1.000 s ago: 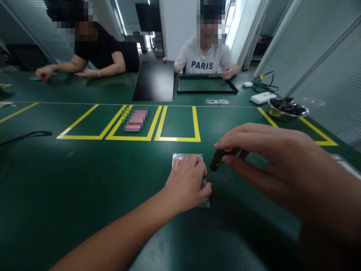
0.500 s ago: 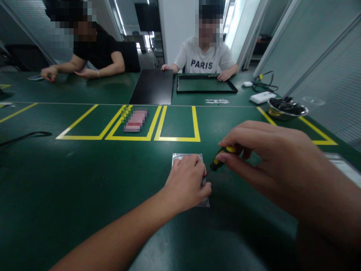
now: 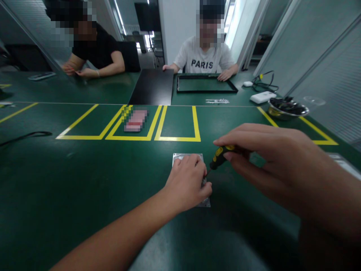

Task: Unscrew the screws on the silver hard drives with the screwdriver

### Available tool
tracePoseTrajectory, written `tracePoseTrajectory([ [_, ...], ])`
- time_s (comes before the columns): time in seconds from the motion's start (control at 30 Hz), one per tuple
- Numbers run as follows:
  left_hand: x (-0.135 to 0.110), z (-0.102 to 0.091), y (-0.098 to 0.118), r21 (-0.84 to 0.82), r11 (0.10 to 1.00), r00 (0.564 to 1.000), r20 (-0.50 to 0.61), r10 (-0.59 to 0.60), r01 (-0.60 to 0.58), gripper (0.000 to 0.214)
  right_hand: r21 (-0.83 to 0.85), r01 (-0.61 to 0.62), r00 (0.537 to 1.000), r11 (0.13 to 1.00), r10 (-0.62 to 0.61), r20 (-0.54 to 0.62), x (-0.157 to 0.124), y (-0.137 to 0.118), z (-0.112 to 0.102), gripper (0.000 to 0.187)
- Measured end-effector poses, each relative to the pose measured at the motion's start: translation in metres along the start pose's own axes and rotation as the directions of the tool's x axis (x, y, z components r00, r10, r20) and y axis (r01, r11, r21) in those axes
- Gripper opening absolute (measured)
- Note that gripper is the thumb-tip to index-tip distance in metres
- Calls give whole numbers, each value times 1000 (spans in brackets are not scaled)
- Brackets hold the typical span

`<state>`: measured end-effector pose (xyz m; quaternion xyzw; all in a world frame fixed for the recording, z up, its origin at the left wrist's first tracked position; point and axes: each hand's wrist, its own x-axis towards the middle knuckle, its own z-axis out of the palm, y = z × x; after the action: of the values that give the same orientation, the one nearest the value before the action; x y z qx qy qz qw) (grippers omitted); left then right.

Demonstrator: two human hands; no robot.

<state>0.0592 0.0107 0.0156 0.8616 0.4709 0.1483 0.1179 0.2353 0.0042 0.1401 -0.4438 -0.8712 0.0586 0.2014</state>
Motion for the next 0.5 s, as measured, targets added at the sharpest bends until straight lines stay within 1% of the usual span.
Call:
tracePoseTrajectory([
  [0.13,-1,0,0,3,1000,1000,5,-9,9,20,-14,-25,999,1000,25,-23,0,-1,0,12],
  [0.23,-1,-1,0,6,1000,1000,6,-9,9,20,7,-7,999,1000,8,-33,0,-2,-1,12],
  [0.4,0,-2,1,13,1000,1000,13,-2,2,20,-27,8,1000,1000,-8,-8,-1,-1,-1,16],
  [0.5,0,-2,1,11,1000,1000,12,-4,4,20,-26,-7,1000,1000,7,-10,-2,-3,-1,12],
])
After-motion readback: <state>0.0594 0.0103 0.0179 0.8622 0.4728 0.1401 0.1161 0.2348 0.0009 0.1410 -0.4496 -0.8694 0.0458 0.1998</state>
